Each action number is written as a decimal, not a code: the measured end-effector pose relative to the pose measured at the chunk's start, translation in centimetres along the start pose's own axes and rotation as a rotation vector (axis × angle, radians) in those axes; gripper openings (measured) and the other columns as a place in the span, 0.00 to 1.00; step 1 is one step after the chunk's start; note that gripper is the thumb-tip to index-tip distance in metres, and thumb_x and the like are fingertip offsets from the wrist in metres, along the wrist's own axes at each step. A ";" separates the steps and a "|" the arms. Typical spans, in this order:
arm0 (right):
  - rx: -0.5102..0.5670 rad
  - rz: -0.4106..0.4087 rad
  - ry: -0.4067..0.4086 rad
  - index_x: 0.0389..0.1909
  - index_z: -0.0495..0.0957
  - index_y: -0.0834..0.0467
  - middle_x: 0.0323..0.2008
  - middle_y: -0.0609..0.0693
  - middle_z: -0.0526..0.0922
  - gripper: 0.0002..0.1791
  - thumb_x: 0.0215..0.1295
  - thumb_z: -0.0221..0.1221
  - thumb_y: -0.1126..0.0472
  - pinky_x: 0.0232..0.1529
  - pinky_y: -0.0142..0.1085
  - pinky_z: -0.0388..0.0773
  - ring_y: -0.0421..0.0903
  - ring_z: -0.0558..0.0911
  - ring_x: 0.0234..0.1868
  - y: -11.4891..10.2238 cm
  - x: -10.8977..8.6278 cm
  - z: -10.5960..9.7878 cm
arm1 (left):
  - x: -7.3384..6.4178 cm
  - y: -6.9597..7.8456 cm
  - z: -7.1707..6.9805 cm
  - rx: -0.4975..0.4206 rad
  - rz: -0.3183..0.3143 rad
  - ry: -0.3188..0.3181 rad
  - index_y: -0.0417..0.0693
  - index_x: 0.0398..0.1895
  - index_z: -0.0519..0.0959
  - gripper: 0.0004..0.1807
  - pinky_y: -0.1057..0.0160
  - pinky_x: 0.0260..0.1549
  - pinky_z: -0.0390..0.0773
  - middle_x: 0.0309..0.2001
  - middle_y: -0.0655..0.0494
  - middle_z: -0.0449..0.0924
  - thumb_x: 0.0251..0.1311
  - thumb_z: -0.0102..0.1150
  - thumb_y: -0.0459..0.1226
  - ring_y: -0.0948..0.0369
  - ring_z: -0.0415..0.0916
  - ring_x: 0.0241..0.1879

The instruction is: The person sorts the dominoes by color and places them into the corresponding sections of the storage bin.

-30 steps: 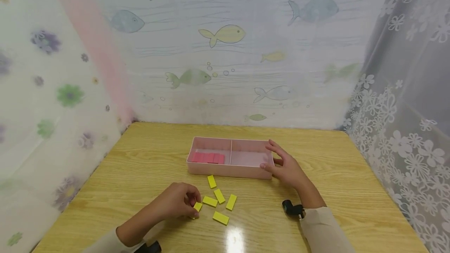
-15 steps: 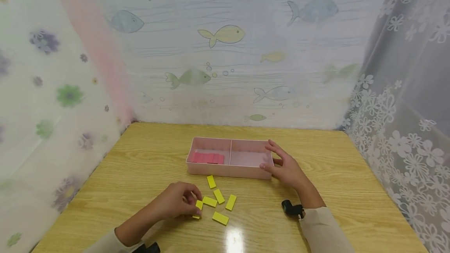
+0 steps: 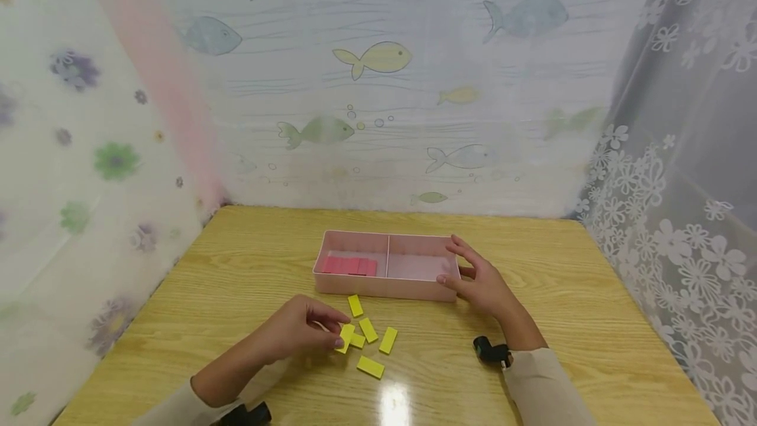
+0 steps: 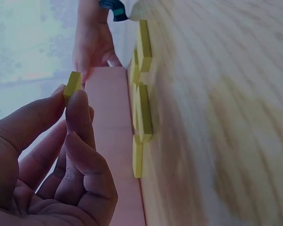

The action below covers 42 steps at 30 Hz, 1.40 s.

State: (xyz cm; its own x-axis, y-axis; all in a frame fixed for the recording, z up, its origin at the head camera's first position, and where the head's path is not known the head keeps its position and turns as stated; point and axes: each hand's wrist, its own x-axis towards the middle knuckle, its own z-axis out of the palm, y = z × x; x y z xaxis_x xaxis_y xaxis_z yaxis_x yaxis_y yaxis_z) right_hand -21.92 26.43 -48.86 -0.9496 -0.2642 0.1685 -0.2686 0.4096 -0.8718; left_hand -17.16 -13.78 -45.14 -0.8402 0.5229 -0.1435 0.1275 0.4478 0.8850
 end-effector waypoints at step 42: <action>-0.026 -0.014 0.024 0.79 0.63 0.53 0.84 0.48 0.49 0.41 0.70 0.68 0.52 0.60 0.53 0.82 0.71 0.72 0.70 0.0 -0.1 0.1 | 7.4 5.1 -1.4 -0.691 -0.152 -0.031 0.43 0.58 0.83 0.18 0.63 0.44 0.88 0.44 0.53 0.88 0.67 0.68 0.37 0.62 0.88 0.41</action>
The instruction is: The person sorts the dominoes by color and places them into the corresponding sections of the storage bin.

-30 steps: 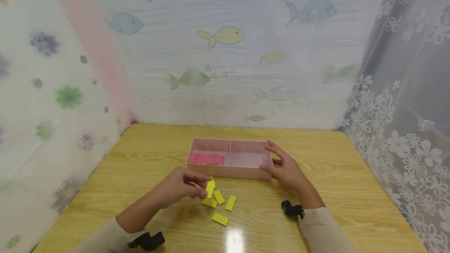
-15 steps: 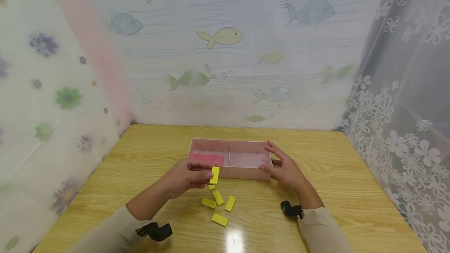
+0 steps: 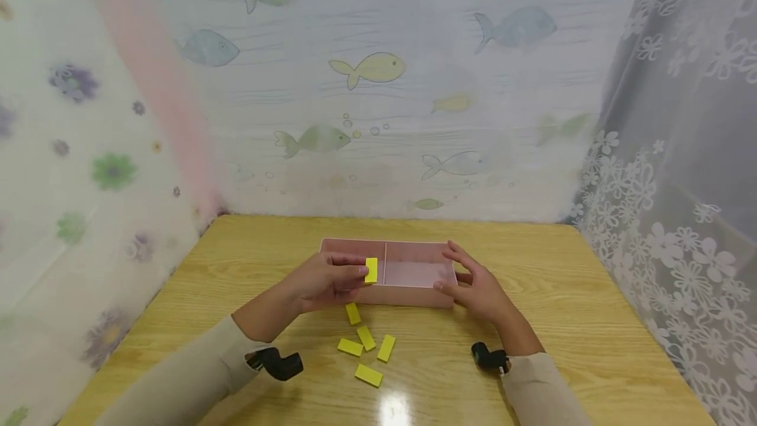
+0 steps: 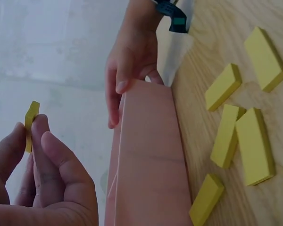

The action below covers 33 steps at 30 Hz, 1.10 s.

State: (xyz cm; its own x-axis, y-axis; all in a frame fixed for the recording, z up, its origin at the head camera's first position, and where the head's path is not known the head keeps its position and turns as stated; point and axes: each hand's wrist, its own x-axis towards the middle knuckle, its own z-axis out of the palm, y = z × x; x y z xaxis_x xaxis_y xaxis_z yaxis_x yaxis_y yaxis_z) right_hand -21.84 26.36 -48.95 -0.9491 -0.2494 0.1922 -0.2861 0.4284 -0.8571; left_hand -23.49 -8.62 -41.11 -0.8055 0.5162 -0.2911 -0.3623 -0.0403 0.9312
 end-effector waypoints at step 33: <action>0.001 0.007 -0.005 0.79 0.63 0.52 0.84 0.46 0.48 0.40 0.70 0.67 0.51 0.66 0.61 0.75 0.68 0.70 0.72 0.2 0.0 -0.2 | 9.9 4.0 4.6 0.205 -0.088 0.055 0.39 0.41 0.89 0.08 0.51 0.55 0.84 0.41 0.45 0.91 0.61 0.73 0.33 0.56 0.90 0.38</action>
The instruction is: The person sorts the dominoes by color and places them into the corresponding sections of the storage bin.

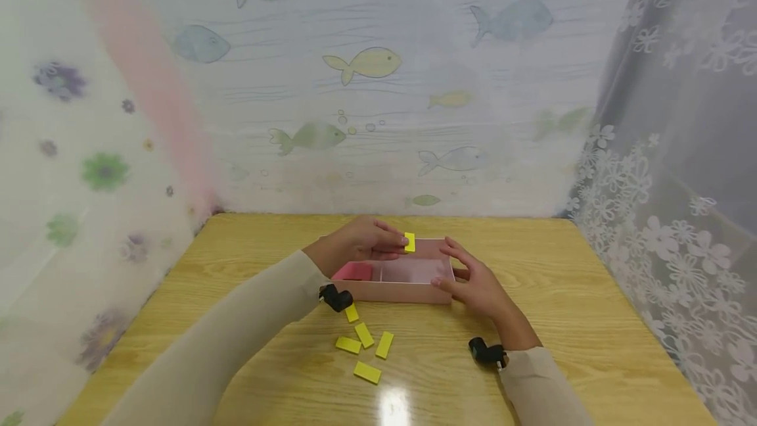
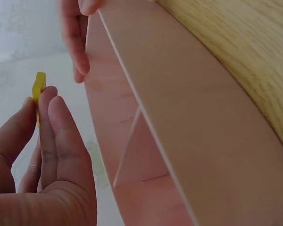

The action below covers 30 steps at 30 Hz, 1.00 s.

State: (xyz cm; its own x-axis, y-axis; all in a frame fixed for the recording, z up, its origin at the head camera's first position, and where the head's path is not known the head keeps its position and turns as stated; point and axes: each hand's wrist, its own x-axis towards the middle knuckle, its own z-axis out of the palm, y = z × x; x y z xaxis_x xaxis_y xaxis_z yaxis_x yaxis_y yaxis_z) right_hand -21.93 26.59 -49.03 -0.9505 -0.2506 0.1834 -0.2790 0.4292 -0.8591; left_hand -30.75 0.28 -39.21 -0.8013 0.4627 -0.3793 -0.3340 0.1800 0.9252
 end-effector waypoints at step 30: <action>0.108 0.051 -0.036 0.81 0.58 0.44 0.84 0.42 0.47 0.42 0.70 0.67 0.54 0.46 0.44 0.89 0.72 0.69 0.72 0.1 0.0 -0.1 | 4.1 -0.2 5.2 0.309 -0.068 0.085 0.34 0.27 0.88 0.05 0.55 0.37 0.89 0.27 0.43 0.89 0.57 0.74 0.28 0.48 0.90 0.36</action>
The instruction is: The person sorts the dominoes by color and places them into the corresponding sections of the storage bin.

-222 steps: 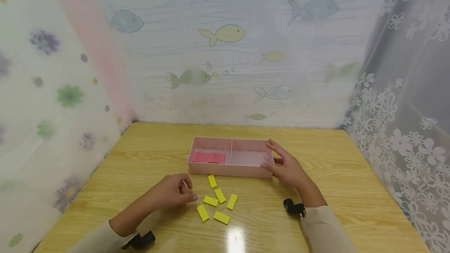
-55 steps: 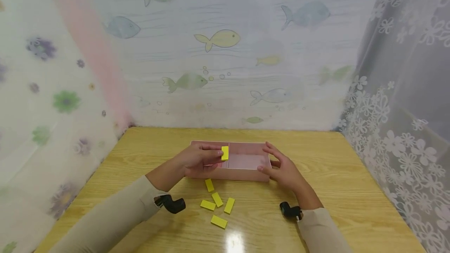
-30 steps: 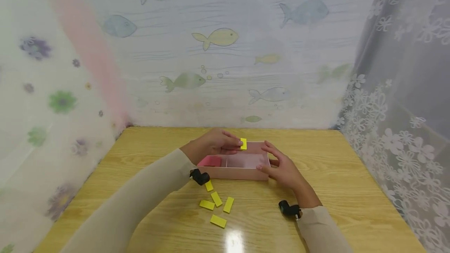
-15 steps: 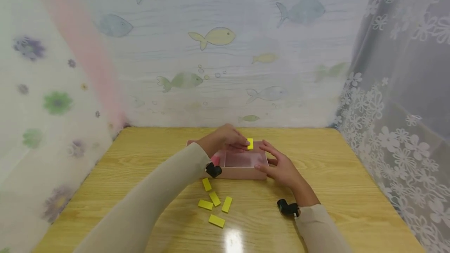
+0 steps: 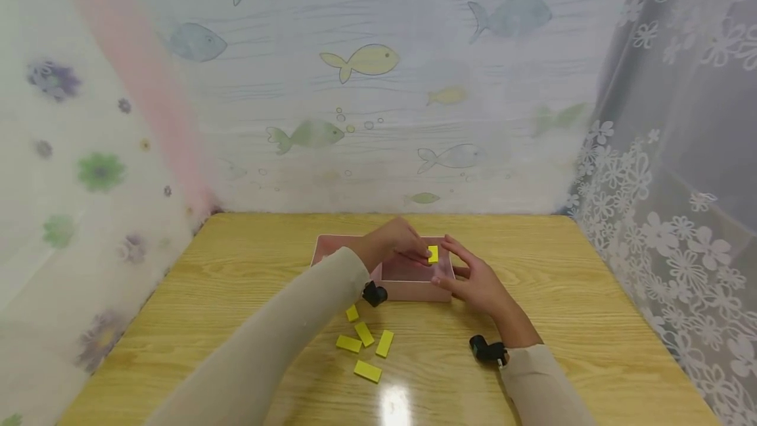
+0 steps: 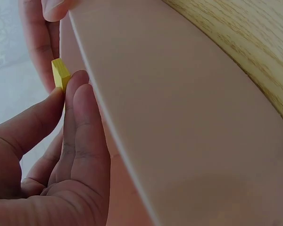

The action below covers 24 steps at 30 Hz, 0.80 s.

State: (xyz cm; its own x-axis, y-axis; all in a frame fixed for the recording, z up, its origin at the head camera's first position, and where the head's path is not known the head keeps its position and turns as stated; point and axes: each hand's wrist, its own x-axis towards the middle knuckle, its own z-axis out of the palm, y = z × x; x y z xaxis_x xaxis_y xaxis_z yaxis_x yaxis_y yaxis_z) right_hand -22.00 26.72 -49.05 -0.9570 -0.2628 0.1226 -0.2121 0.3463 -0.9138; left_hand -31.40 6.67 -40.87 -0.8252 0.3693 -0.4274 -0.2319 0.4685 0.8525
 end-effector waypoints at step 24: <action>-0.025 -0.022 0.005 0.82 0.57 0.46 0.84 0.43 0.48 0.44 0.70 0.67 0.53 0.51 0.46 0.88 0.73 0.68 0.72 -0.1 0.0 0.0 | -0.1 -0.7 2.3 0.090 -0.021 0.049 0.36 0.30 0.90 0.05 0.59 0.32 0.89 0.28 0.45 0.89 0.61 0.71 0.30 0.53 0.89 0.28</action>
State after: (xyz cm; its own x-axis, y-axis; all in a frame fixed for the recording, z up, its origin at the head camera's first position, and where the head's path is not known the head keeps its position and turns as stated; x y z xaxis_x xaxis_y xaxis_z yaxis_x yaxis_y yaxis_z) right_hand -21.97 26.68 -48.93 -0.9531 -0.2660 0.1443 -0.2376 0.3627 -0.9011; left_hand -29.99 8.16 -42.18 -0.8455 0.3199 -0.4275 -0.2037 0.5468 0.8121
